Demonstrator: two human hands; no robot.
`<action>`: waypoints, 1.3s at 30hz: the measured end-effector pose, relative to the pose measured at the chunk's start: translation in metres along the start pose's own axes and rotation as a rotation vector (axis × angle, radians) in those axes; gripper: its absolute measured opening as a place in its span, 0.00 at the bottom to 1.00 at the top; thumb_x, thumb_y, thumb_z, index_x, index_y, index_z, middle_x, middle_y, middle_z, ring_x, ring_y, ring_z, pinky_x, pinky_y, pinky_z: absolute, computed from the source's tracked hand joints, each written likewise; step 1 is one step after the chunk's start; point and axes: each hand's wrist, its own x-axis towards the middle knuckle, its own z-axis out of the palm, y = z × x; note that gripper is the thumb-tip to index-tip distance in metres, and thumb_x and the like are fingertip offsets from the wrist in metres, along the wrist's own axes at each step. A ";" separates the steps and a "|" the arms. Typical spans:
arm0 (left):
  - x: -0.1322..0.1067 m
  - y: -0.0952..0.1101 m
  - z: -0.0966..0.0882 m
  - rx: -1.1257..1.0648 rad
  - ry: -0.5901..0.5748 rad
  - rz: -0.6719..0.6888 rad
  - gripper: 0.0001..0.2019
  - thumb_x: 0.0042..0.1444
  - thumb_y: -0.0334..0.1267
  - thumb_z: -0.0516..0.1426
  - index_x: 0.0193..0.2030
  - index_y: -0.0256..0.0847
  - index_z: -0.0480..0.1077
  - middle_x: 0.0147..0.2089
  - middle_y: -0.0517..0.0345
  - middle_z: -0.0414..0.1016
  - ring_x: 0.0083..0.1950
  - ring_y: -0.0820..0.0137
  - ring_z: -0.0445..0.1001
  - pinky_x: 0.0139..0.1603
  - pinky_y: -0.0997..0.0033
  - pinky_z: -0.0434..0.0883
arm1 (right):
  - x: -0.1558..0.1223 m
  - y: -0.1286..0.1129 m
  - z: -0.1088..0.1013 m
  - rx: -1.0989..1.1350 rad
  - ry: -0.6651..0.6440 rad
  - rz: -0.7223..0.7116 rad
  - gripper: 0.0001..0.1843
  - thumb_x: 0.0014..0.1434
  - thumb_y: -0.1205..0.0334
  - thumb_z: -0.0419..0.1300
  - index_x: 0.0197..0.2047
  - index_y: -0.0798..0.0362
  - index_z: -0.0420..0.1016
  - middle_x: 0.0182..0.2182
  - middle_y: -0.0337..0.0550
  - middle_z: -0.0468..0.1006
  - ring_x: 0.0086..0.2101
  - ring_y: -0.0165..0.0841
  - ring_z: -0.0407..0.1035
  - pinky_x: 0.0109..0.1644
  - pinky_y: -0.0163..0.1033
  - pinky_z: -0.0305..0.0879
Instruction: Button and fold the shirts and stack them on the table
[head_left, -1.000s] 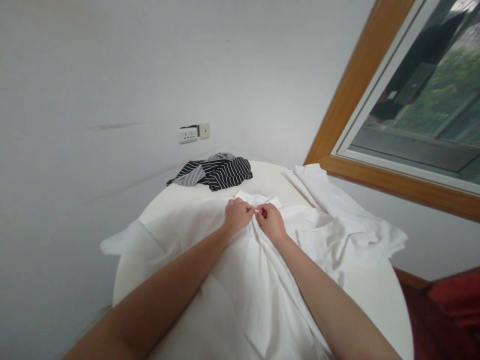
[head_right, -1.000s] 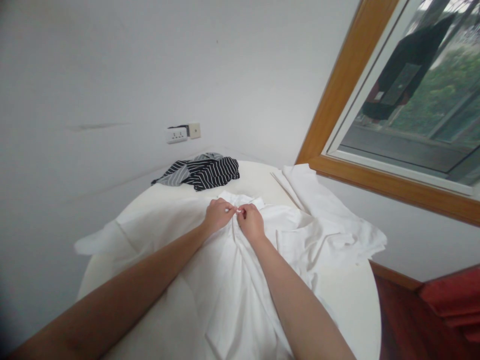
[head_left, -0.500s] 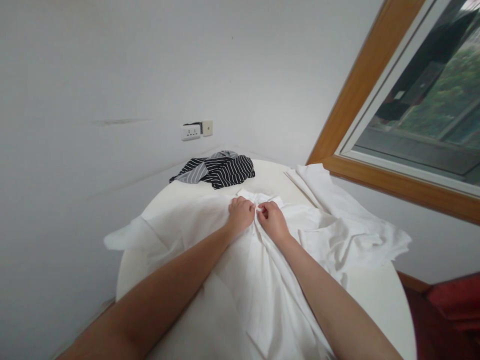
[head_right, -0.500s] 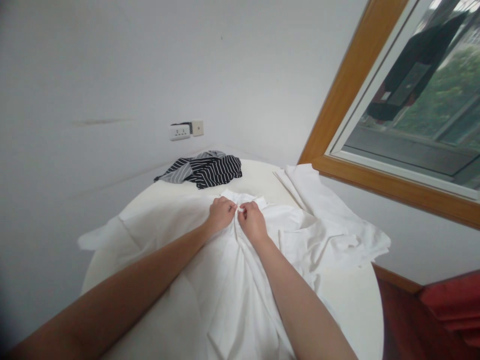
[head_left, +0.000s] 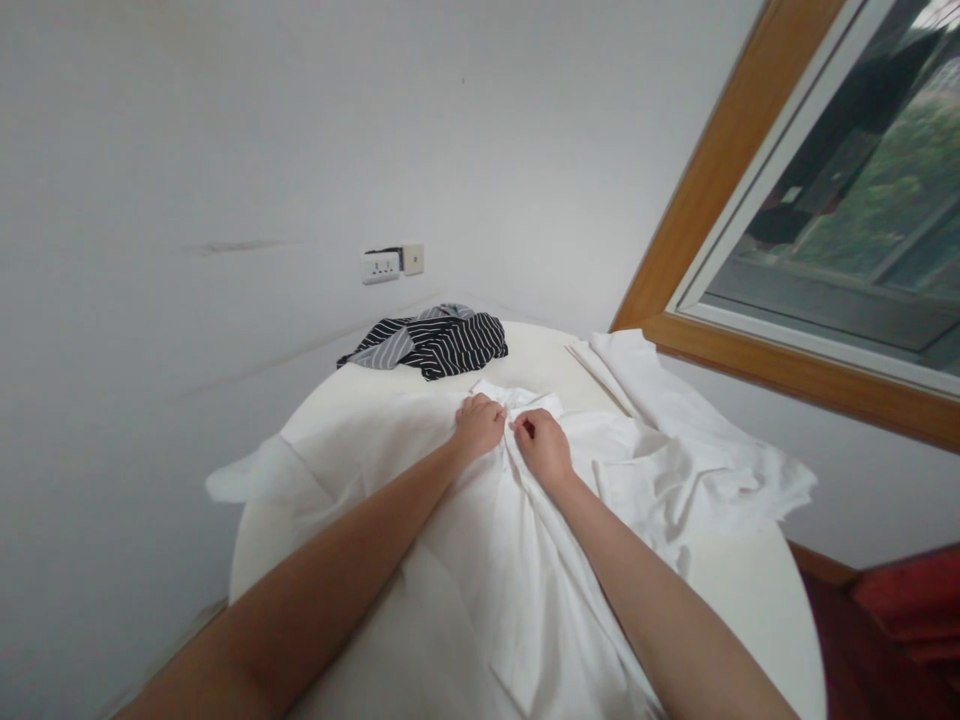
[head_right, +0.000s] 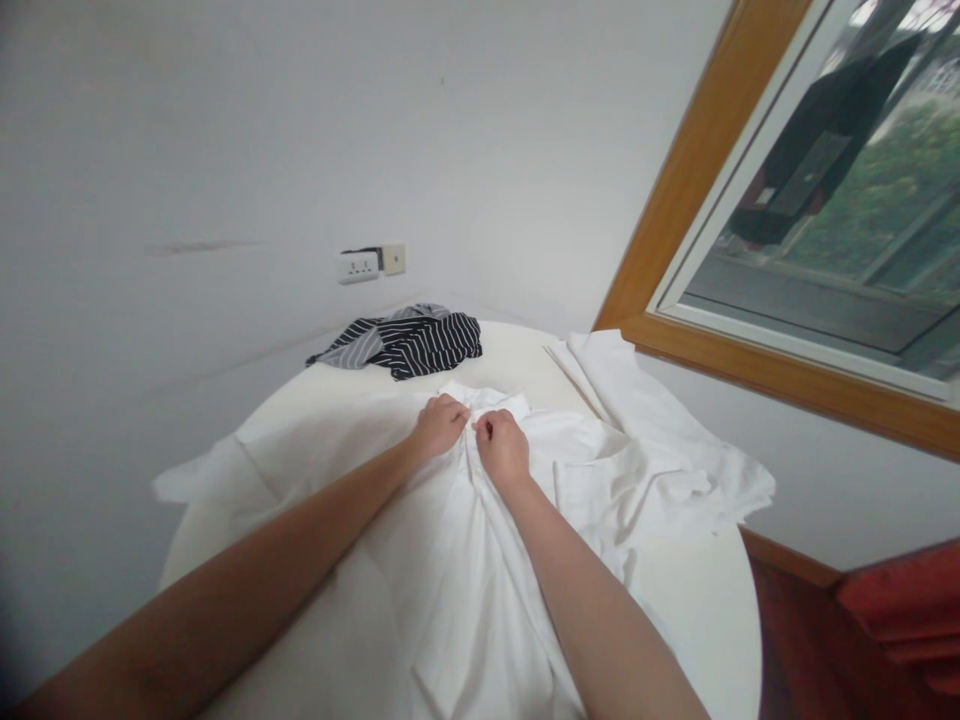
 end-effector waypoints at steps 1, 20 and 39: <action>0.000 0.000 -0.001 -0.002 -0.002 0.003 0.15 0.63 0.41 0.47 0.44 0.44 0.75 0.52 0.52 0.70 0.56 0.61 0.65 0.56 0.61 0.63 | 0.000 0.000 0.000 -0.010 -0.002 0.012 0.06 0.59 0.67 0.54 0.33 0.52 0.73 0.34 0.42 0.73 0.35 0.32 0.67 0.40 0.35 0.59; -0.001 -0.008 0.010 -0.094 0.161 0.106 0.10 0.53 0.40 0.56 0.39 0.43 0.76 0.45 0.54 0.74 0.51 0.61 0.68 0.54 0.62 0.64 | 0.002 0.004 -0.003 -0.022 -0.031 0.000 0.05 0.55 0.66 0.54 0.35 0.53 0.71 0.31 0.40 0.71 0.32 0.32 0.64 0.38 0.35 0.58; 0.005 -0.019 0.001 -0.210 0.136 0.458 0.07 0.54 0.33 0.56 0.37 0.41 0.75 0.41 0.54 0.74 0.48 0.66 0.70 0.54 0.63 0.63 | 0.000 0.001 -0.009 -0.299 -0.084 -0.034 0.12 0.66 0.59 0.48 0.37 0.51 0.71 0.33 0.44 0.77 0.30 0.33 0.68 0.31 0.35 0.50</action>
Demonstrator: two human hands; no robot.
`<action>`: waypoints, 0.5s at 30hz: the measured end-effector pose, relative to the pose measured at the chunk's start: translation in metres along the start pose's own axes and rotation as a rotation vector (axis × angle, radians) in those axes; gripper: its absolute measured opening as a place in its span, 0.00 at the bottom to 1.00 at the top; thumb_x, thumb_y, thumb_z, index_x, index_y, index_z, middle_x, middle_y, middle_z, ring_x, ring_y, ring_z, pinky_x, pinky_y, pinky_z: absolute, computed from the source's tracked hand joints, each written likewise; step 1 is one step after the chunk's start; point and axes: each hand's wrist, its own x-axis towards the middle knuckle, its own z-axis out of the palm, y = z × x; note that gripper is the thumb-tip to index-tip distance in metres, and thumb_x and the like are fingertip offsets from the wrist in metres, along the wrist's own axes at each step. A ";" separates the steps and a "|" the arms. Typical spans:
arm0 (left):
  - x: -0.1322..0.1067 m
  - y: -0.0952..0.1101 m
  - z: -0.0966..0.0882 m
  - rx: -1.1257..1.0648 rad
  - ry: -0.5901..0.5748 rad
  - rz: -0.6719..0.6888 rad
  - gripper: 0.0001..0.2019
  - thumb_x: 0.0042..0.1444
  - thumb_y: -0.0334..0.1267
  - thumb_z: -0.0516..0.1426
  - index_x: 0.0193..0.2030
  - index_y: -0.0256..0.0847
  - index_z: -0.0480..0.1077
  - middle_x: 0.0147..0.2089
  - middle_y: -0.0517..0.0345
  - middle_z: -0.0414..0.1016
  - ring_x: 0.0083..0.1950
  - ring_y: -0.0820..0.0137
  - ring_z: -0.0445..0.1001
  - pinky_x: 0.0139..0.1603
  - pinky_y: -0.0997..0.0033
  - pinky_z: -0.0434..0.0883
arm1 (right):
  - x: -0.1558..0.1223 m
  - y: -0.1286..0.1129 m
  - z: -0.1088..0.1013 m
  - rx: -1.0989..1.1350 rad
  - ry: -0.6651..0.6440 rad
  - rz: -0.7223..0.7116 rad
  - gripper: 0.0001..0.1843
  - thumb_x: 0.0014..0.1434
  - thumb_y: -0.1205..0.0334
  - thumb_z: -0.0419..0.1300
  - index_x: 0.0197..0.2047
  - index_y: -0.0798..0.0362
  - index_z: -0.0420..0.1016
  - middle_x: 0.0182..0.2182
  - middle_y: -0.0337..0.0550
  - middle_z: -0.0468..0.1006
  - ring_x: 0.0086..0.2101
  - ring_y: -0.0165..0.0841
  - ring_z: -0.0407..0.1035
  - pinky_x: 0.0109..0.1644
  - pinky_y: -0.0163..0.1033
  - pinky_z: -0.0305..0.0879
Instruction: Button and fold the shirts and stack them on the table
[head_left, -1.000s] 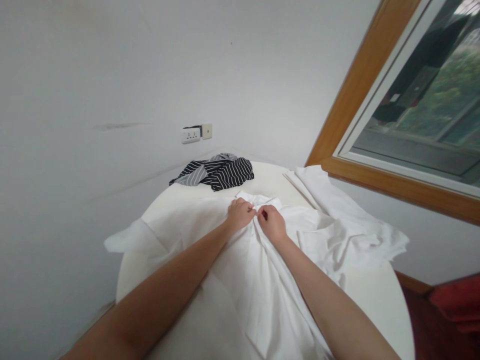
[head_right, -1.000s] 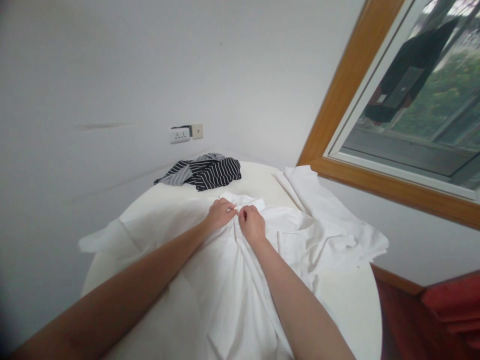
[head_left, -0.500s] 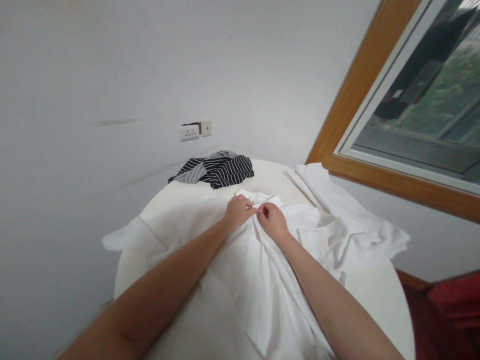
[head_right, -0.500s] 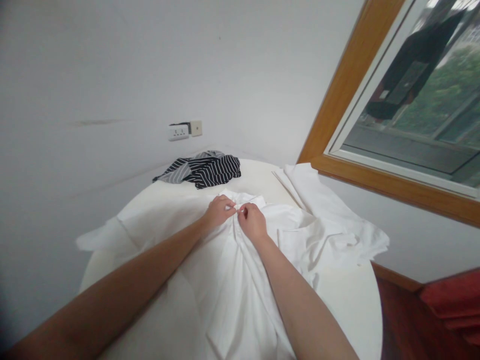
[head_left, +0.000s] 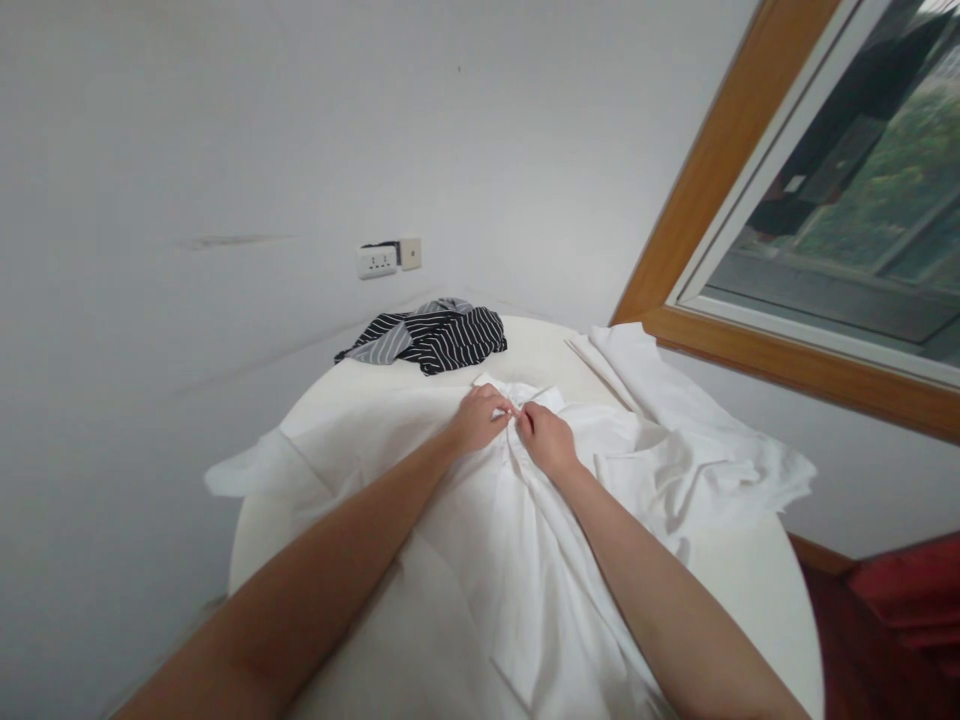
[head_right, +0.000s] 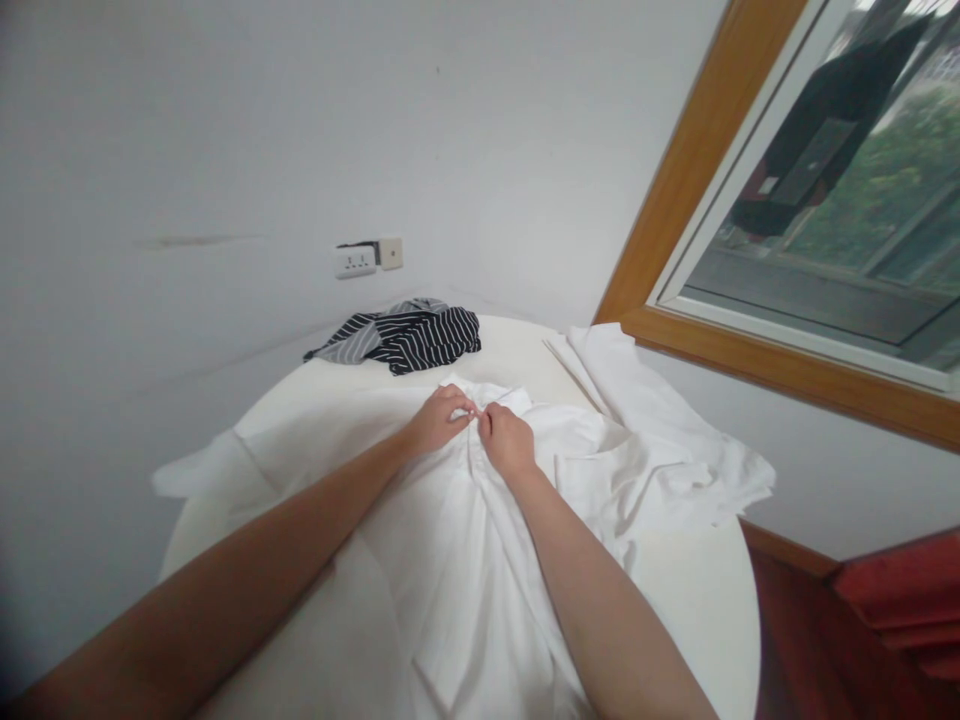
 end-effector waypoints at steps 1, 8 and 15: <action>0.000 -0.001 0.000 -0.001 -0.002 0.000 0.07 0.54 0.33 0.55 0.37 0.41 0.75 0.41 0.54 0.74 0.48 0.66 0.70 0.54 0.63 0.63 | 0.000 -0.001 0.000 -0.026 -0.004 0.000 0.13 0.66 0.59 0.47 0.37 0.51 0.71 0.32 0.44 0.77 0.30 0.33 0.68 0.31 0.36 0.50; 0.002 -0.007 0.005 -0.005 -0.052 0.028 0.07 0.56 0.32 0.55 0.38 0.41 0.74 0.42 0.54 0.73 0.48 0.67 0.69 0.54 0.63 0.63 | 0.002 0.001 0.002 -0.033 -0.023 -0.012 0.13 0.66 0.59 0.48 0.36 0.49 0.71 0.31 0.41 0.77 0.30 0.33 0.68 0.31 0.35 0.48; 0.002 -0.005 0.008 0.018 -0.036 0.003 0.08 0.56 0.32 0.54 0.40 0.43 0.73 0.42 0.56 0.74 0.48 0.67 0.69 0.54 0.64 0.63 | 0.005 0.005 0.000 0.074 -0.037 0.009 0.14 0.65 0.60 0.48 0.33 0.50 0.72 0.29 0.40 0.76 0.30 0.32 0.67 0.30 0.35 0.47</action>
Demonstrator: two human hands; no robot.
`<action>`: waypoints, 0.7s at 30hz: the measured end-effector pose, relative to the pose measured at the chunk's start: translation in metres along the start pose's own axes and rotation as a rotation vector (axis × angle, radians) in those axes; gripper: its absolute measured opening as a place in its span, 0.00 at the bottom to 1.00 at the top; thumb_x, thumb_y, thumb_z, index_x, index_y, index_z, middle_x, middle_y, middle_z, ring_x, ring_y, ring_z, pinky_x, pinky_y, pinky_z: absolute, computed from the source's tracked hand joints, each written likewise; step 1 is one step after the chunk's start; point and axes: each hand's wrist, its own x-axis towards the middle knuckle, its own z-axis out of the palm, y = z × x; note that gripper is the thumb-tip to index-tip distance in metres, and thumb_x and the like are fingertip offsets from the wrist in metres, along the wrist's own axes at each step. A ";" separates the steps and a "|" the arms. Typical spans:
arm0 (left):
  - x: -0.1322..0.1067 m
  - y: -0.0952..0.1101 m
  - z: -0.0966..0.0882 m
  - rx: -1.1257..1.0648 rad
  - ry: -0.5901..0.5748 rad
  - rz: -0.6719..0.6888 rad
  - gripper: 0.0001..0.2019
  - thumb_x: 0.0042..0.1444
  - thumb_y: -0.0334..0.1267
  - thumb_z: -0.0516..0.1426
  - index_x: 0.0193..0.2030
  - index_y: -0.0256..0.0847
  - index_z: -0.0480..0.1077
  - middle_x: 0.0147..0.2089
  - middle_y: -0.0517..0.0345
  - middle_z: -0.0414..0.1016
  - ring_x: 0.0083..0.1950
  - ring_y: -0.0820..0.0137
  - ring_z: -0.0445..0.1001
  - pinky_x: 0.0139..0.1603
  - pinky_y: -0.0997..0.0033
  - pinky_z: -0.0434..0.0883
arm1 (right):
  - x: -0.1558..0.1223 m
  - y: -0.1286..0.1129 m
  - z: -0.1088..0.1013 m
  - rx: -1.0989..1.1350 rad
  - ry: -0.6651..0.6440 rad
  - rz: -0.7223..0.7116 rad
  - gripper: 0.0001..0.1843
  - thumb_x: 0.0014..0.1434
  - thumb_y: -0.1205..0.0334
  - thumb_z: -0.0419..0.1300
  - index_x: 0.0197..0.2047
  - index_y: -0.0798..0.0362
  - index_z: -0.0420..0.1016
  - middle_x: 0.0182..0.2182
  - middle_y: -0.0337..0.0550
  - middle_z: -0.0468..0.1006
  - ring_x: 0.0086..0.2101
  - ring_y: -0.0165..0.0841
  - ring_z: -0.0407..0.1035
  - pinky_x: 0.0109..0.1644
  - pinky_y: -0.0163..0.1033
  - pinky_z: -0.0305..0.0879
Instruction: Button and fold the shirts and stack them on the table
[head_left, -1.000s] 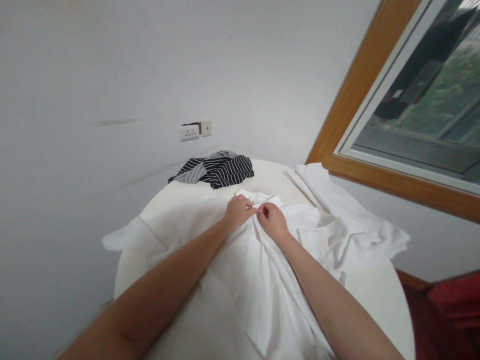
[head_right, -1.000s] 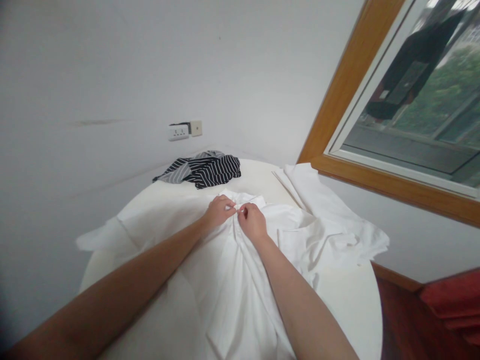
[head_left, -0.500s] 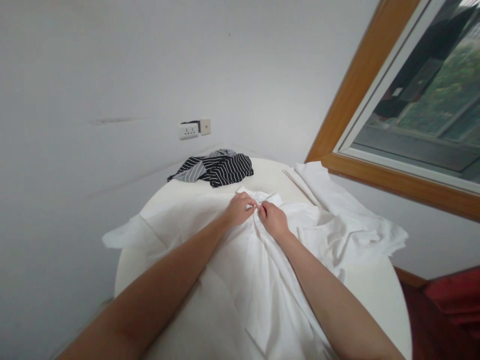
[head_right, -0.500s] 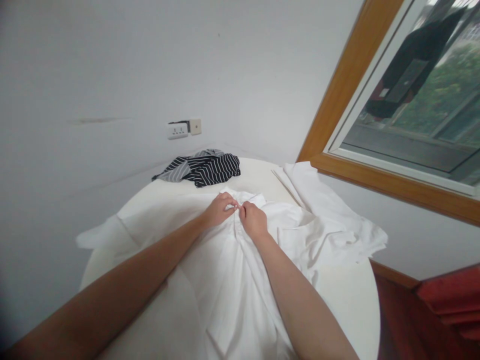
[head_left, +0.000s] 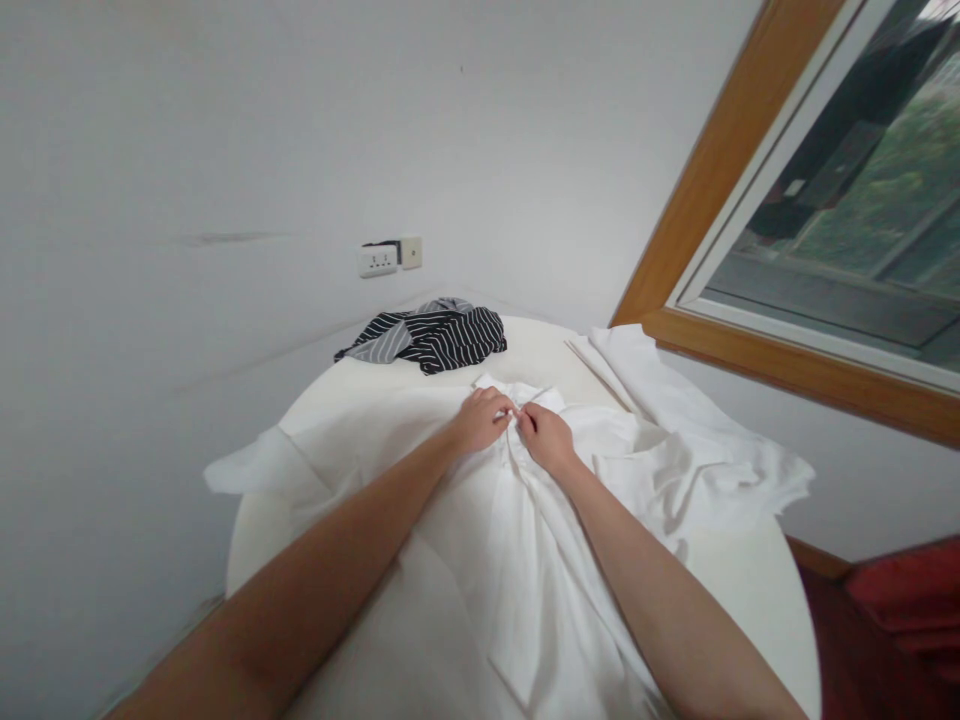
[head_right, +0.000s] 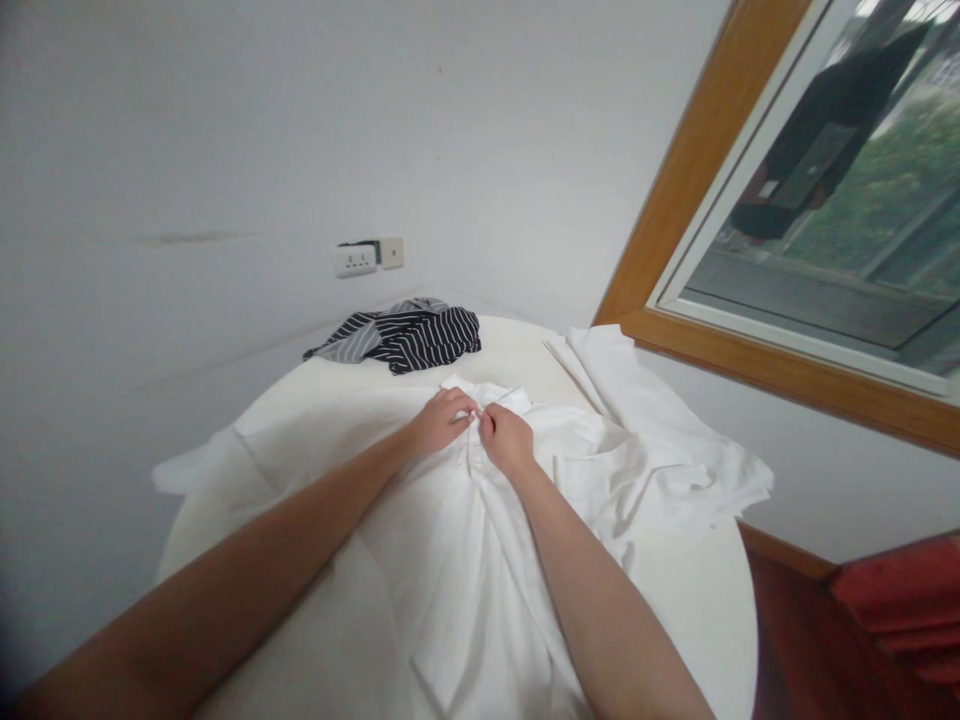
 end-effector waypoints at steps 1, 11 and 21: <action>0.000 0.001 -0.001 -0.011 0.002 -0.008 0.08 0.56 0.33 0.54 0.39 0.43 0.74 0.42 0.56 0.74 0.48 0.67 0.69 0.54 0.64 0.63 | 0.000 0.000 0.000 0.018 -0.004 0.007 0.14 0.65 0.60 0.48 0.33 0.50 0.72 0.28 0.39 0.76 0.30 0.32 0.67 0.30 0.34 0.48; 0.003 0.001 -0.005 -0.081 0.016 -0.039 0.04 0.52 0.33 0.57 0.33 0.41 0.74 0.38 0.57 0.76 0.43 0.68 0.72 0.51 0.66 0.66 | -0.002 -0.003 -0.001 0.003 0.010 0.015 0.15 0.66 0.56 0.47 0.33 0.50 0.71 0.28 0.40 0.76 0.29 0.31 0.66 0.30 0.35 0.47; -0.002 0.006 -0.005 0.075 0.005 0.004 0.07 0.55 0.35 0.55 0.38 0.41 0.73 0.42 0.54 0.74 0.47 0.65 0.69 0.51 0.63 0.64 | -0.002 -0.002 0.002 -0.104 0.074 -0.144 0.11 0.65 0.63 0.49 0.33 0.51 0.69 0.32 0.42 0.75 0.33 0.33 0.66 0.33 0.36 0.50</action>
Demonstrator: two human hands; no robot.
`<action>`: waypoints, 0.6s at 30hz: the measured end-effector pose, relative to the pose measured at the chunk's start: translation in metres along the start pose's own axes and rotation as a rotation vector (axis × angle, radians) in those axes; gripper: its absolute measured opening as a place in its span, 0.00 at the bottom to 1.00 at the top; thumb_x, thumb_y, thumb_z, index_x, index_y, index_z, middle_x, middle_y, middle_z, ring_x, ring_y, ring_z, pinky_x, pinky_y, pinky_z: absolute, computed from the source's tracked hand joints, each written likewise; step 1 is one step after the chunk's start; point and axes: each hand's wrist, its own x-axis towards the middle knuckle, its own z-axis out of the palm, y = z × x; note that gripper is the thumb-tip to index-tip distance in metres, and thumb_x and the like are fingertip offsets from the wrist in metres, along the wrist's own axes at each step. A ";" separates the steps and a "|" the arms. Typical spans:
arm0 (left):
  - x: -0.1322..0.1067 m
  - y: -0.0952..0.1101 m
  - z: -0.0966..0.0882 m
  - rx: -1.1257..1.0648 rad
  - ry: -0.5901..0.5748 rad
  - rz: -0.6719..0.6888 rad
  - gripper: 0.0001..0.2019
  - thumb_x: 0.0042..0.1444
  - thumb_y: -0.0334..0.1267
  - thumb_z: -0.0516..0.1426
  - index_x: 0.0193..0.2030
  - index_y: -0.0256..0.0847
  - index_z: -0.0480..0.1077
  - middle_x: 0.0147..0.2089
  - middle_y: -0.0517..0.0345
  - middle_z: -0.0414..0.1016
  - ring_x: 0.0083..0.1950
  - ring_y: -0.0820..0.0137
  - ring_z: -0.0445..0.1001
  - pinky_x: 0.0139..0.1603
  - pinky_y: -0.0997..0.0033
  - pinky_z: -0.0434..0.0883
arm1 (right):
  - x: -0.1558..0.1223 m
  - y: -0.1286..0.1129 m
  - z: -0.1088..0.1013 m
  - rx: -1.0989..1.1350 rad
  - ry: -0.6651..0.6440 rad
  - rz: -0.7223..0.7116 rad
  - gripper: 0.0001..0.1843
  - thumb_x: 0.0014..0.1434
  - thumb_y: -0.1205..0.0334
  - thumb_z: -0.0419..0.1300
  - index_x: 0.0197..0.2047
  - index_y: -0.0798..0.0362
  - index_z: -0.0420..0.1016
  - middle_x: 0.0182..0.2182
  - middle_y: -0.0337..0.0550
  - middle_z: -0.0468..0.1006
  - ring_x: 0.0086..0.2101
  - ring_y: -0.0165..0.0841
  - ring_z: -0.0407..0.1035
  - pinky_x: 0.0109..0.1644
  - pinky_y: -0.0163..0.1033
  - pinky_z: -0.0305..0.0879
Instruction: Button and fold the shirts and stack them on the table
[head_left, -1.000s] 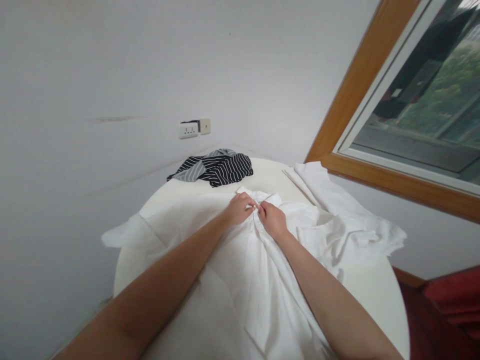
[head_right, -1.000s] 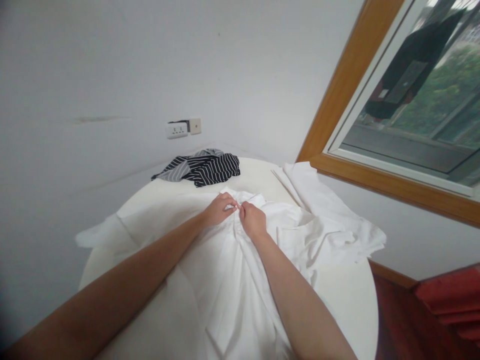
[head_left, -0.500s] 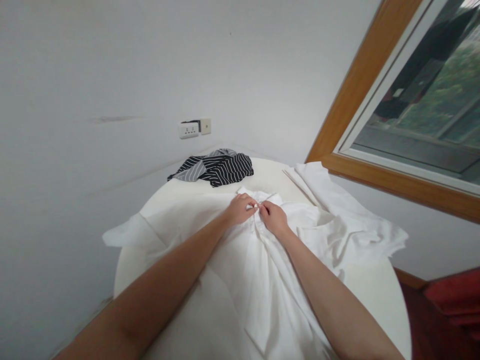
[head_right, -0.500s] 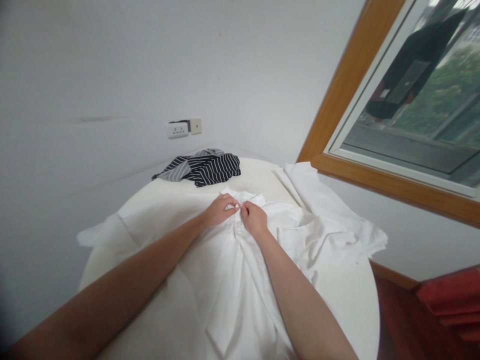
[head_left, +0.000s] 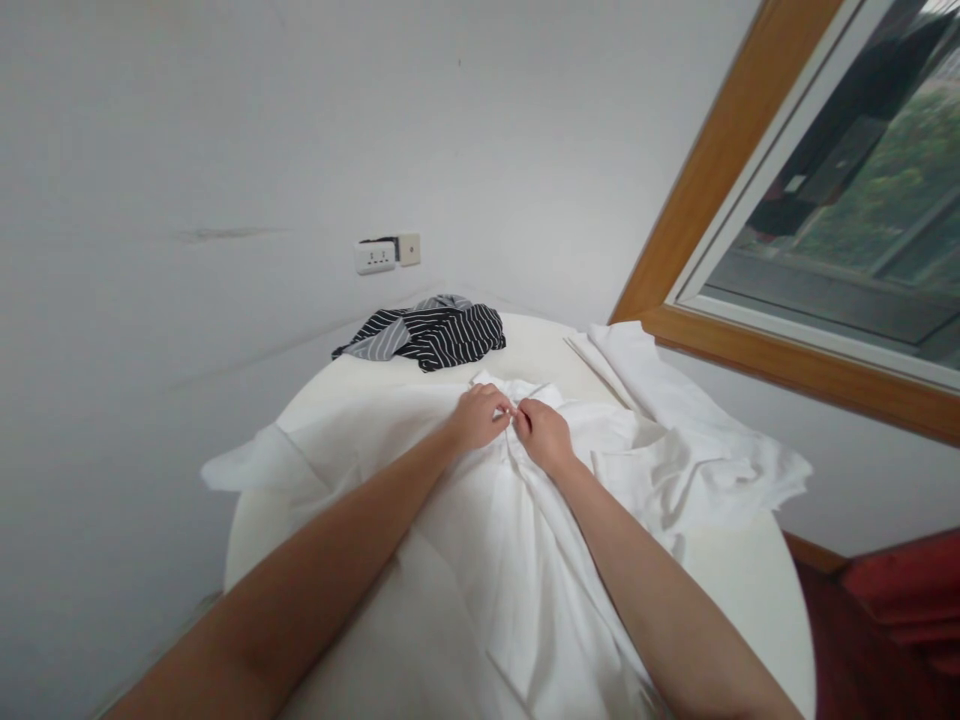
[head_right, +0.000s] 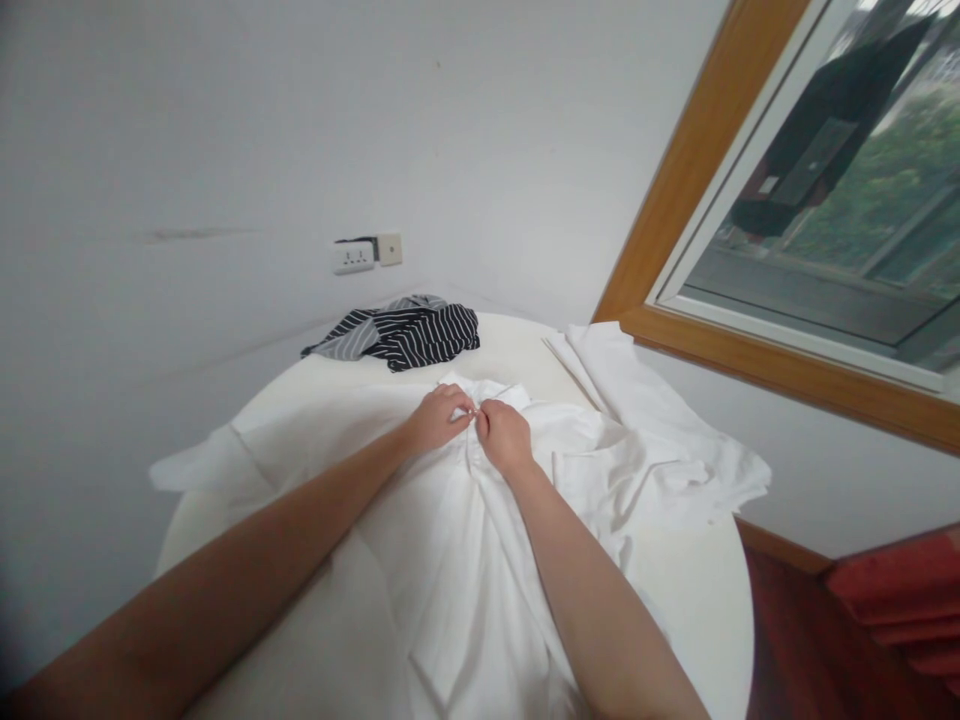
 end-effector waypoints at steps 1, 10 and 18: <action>-0.001 0.002 -0.001 0.038 0.002 0.004 0.07 0.55 0.35 0.54 0.39 0.41 0.73 0.43 0.53 0.73 0.47 0.64 0.68 0.50 0.63 0.64 | 0.001 0.002 0.000 0.014 0.001 -0.023 0.11 0.64 0.63 0.49 0.33 0.51 0.69 0.32 0.42 0.75 0.33 0.33 0.66 0.34 0.36 0.51; -0.010 0.019 -0.009 0.186 0.049 -0.013 0.08 0.59 0.36 0.52 0.42 0.43 0.71 0.46 0.52 0.70 0.51 0.60 0.64 0.50 0.59 0.61 | 0.007 0.011 0.005 0.113 -0.073 0.055 0.14 0.66 0.61 0.48 0.33 0.51 0.71 0.31 0.40 0.75 0.33 0.32 0.66 0.34 0.34 0.51; -0.004 0.001 -0.008 0.067 0.114 -0.041 0.10 0.56 0.31 0.51 0.43 0.42 0.69 0.42 0.53 0.72 0.48 0.63 0.67 0.51 0.61 0.64 | 0.004 0.011 0.000 0.216 0.052 0.086 0.11 0.63 0.60 0.50 0.35 0.52 0.72 0.32 0.42 0.74 0.35 0.33 0.66 0.38 0.35 0.55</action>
